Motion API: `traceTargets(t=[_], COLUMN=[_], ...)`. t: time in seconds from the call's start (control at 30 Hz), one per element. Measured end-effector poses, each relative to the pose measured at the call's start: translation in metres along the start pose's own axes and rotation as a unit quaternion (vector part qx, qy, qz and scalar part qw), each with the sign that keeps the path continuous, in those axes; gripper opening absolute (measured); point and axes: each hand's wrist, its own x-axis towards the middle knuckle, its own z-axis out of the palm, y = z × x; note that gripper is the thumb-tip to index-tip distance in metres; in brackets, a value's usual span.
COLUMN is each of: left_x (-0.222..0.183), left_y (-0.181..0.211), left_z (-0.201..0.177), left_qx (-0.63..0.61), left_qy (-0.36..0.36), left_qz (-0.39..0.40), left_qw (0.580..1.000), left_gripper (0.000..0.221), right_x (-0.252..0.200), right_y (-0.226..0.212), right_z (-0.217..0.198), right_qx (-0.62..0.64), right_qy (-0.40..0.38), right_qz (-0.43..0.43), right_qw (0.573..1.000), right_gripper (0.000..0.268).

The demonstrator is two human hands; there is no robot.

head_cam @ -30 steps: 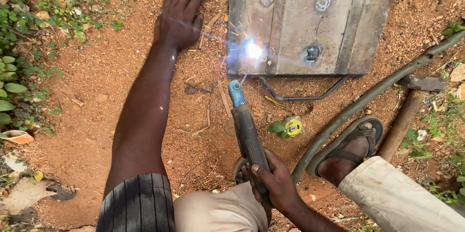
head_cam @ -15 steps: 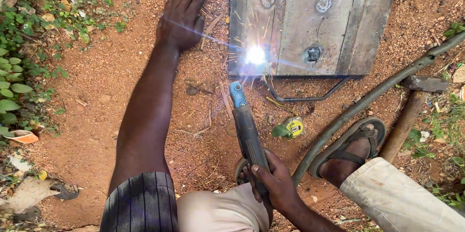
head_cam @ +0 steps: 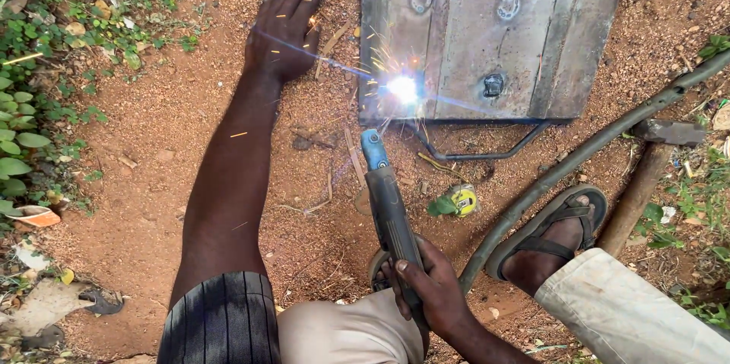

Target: The person welds holes on a metal panel lying on the ground using an electrode holder, striking arcs that produce sparks. They chip at the welds, grind the panel with an angle grinder, then resume welding and fit a new welding rod into the holder.

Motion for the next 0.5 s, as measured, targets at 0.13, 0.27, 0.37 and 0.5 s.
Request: traceTargets(t=[0.13,0.27,0.37,0.5], left_x=[0.001,-0.001,-0.003,-0.005], left_y=[0.0,-0.005,-0.006,0.005], left_z=[0.001,0.004,0.005,-0.006], left_qx=[0.002,-0.008,-0.006,-0.016], left_qy=[-0.008,-0.009,-0.001,0.022], left_qz=[0.0,0.002,0.011,0.009], left_qw=[1.0,1.0,1.0,1.0], left_gripper=[0.062,0.063,0.066,0.066], right_x=[-0.001,-0.002,-0.001,-0.001], right_y=[-0.003,-0.003,-0.001,-0.003], right_z=[0.001,0.0,-0.002,-0.003], right_qx=[0.006,-0.001,0.002,0.022], right_qy=[-0.006,0.0,-0.02,-0.009], right_qz=[-0.01,-0.012,-0.024,0.0], right_qw=[1.0,1.0,0.999,1.0], right_gripper=[0.044,0.043,0.041,0.04])
